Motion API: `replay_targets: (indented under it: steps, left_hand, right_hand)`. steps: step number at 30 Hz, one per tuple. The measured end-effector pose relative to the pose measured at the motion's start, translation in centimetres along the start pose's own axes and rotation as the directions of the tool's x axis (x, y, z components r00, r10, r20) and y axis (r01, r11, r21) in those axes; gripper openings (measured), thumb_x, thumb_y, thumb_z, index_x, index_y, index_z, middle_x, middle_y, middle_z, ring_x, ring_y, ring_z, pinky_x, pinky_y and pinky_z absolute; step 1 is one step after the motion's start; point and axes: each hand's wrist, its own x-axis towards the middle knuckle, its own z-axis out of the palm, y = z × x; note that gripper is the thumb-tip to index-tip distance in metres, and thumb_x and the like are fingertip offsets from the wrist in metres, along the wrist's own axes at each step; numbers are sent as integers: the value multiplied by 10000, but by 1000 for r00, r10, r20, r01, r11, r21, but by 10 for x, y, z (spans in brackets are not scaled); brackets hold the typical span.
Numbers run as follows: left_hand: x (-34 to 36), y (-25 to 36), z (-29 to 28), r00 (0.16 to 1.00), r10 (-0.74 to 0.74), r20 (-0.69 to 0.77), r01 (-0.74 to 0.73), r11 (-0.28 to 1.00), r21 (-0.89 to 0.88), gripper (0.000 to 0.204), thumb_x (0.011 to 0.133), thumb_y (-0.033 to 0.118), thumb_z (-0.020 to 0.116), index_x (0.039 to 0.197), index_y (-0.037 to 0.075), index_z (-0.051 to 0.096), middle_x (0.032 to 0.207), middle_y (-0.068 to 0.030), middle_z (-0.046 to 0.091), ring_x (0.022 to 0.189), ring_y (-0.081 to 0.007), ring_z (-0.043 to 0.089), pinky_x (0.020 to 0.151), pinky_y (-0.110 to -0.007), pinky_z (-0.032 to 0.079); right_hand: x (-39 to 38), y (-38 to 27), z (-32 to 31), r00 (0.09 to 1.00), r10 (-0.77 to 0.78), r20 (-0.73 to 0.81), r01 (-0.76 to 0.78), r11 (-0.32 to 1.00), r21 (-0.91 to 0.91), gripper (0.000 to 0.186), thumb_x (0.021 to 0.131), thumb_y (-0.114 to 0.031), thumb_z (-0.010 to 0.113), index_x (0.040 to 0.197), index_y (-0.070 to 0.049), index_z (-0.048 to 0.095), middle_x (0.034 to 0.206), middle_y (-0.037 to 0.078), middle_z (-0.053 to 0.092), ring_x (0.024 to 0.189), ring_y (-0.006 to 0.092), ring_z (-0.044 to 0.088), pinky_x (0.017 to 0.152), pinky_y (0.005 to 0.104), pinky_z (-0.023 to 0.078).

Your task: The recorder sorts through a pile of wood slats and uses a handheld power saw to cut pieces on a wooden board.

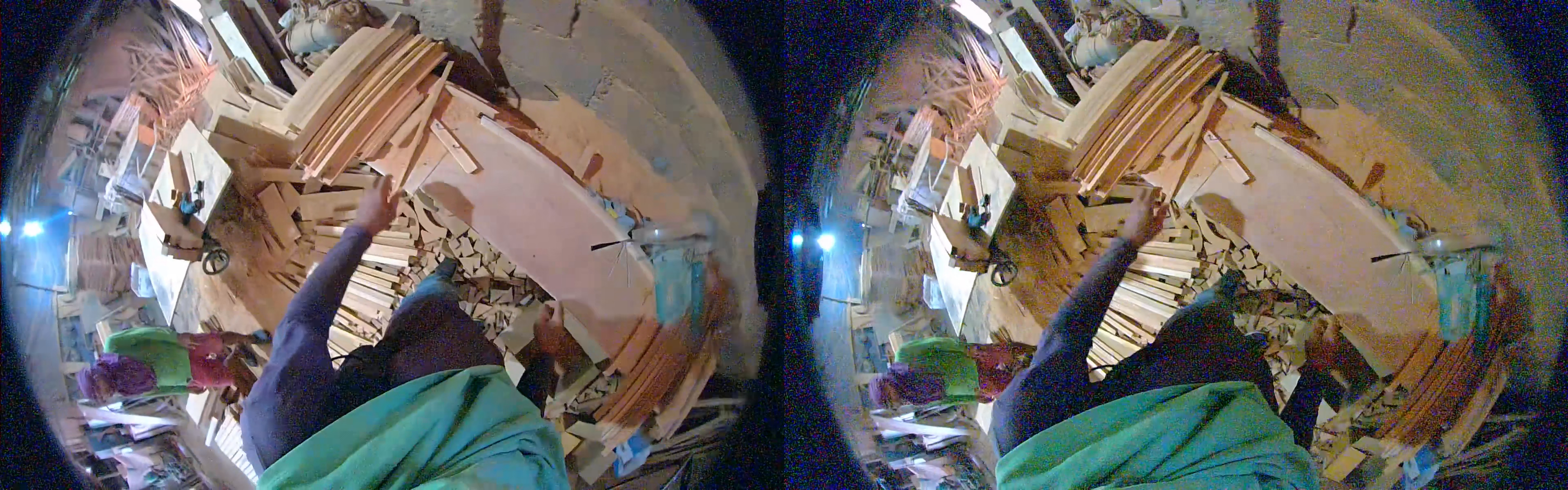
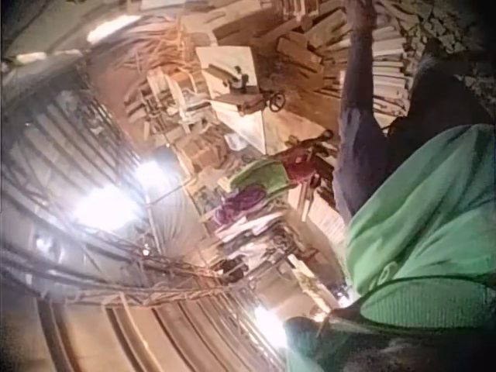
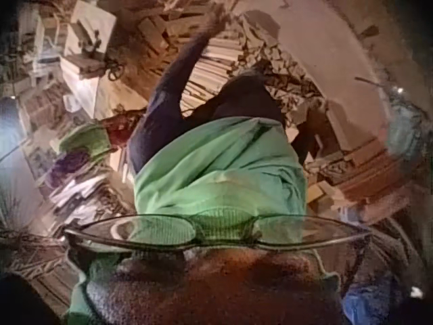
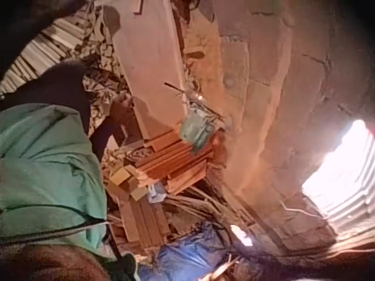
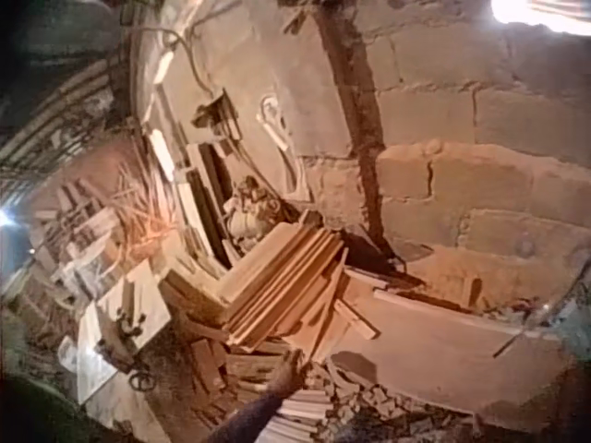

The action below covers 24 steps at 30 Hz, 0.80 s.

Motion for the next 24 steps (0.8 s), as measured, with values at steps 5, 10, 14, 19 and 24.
replay_targets:
  steps: [5,10,14,19,24]
  left_hand:
    - [48,-40,-64,949,146,-278,15,864,504,628,772,207,688,1306,17,418,1164,-250,504,1113,-430,465,927,-523,408]
    - [73,-78,-103,969,114,-220,101,629,771,779,676,249,753,1333,20,401,1201,-192,477,1141,-369,453,913,-514,398]
    - [80,-89,-102,990,34,-134,82,636,767,854,644,286,765,1359,12,386,1212,-167,469,1151,-352,452,914,-496,395]
    - [84,-89,-98,995,7,-96,78,524,848,780,677,234,704,1341,-32,392,1201,-190,472,1126,-355,468,911,-479,400]
    - [93,-84,-98,997,15,-76,49,645,763,537,711,172,631,1187,-26,481,1124,-218,519,1048,-399,521,856,-479,445]
  right_hand:
    - [42,-77,33,973,-223,60,225,974,-31,297,932,-240,578,1135,-24,556,781,70,567,669,174,549,584,275,444]
    - [50,-79,49,851,-489,191,524,775,-353,170,914,-188,575,975,-30,567,718,92,542,623,190,515,577,318,431]
    - [57,-76,54,818,-534,214,571,707,-417,132,896,-164,578,882,-34,561,701,128,524,612,223,510,591,348,438]
    - [55,-85,64,820,-556,137,546,686,-481,138,886,-165,577,897,-27,572,747,175,564,662,291,568,630,363,464]
    - [56,-93,58,942,-320,101,329,823,-464,191,910,-207,562,959,-25,593,836,209,627,765,351,637,683,412,496]
